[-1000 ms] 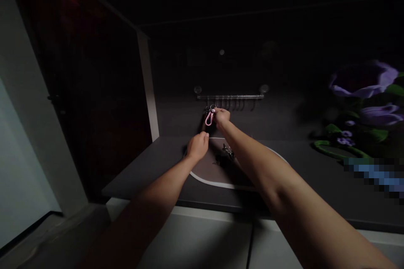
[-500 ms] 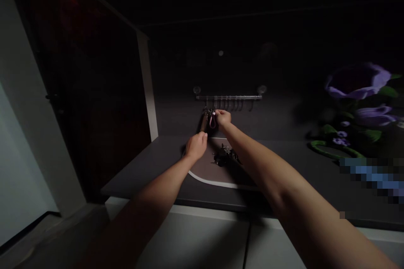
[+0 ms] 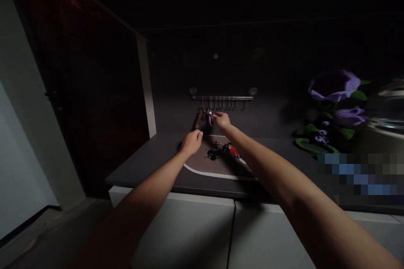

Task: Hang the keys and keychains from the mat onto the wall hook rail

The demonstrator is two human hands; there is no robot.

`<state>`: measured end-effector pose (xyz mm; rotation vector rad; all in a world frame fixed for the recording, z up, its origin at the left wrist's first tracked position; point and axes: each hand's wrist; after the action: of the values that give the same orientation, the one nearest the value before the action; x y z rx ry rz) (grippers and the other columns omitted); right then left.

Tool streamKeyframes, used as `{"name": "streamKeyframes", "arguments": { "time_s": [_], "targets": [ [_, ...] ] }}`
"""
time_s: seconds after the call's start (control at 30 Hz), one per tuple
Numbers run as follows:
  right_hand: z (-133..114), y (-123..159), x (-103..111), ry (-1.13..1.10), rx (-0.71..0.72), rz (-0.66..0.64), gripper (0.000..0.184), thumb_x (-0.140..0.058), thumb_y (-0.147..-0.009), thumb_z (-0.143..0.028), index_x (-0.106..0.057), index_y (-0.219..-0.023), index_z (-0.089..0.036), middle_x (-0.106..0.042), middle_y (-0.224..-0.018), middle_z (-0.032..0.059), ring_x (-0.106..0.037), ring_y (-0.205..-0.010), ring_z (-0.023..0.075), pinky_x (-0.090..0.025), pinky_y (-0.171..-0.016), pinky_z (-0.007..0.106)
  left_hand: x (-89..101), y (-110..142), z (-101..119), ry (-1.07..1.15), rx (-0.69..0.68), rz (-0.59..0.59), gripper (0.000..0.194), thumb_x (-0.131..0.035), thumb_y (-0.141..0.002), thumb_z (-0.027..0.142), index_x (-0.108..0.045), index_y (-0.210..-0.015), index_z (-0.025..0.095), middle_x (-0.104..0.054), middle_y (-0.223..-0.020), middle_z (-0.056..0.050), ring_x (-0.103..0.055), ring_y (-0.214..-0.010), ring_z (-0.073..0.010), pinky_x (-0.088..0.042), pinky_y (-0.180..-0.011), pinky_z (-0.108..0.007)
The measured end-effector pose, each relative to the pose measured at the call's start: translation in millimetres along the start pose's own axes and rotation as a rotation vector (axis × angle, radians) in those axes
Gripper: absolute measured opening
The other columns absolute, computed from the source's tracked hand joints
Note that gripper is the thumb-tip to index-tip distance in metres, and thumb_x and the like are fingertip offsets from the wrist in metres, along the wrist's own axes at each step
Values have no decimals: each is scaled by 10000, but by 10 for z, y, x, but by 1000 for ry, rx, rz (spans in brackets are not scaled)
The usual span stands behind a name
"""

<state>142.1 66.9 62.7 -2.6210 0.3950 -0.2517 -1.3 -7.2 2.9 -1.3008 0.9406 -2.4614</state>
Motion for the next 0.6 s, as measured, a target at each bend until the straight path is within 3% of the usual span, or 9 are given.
{"name": "streamKeyframes", "arguments": {
  "time_s": [0.1,0.27,0.4,0.6],
  "targets": [
    [-130,210,138,-108,-76,-108,100,-568,-719,-158,-615,-794,-113,-633,-703,26,-560,-620,88,-452,-675,230,59,-37,45,131,-9,-46,233,-416,-823,264,-613,-854,142,-639,-757,-49,-557,-681,-127,-386,-632,-228],
    [-215,548,379,-208,-128,-244,103,-518,-755,-84,-575,-834,-118,-586,-603,-11,-535,-530,71,-448,-600,214,158,-123,172,217,-30,-277,179,-503,-741,178,-645,-829,115,-648,-754,-45,-559,-693,-127,-414,-652,-230],
    [-105,752,548,66,16,-296,127,-542,-760,-124,-593,-876,-126,-618,-667,15,-555,-577,95,-445,-628,236,130,-147,245,275,-94,-386,170,-551,-724,218,-662,-798,113,-658,-773,-43,-564,-724,-138,-422,-709,-254],
    [140,959,667,520,321,-351,162,-524,-770,-153,-630,-892,-142,-652,-900,74,-572,-817,145,-413,-786,274,-112,-90,146,425,-83,-382,192,-539,-745,236,-651,-809,94,-653,-746,-40,-553,-687,-120,-421,-696,-253]
  ]
}}
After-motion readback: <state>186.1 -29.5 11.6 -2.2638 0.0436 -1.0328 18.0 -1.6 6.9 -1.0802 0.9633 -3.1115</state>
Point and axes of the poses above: each hand's wrist, its own y-axis away from the middle knuckle, its own x-axis out of the back of the hand, z = x × y
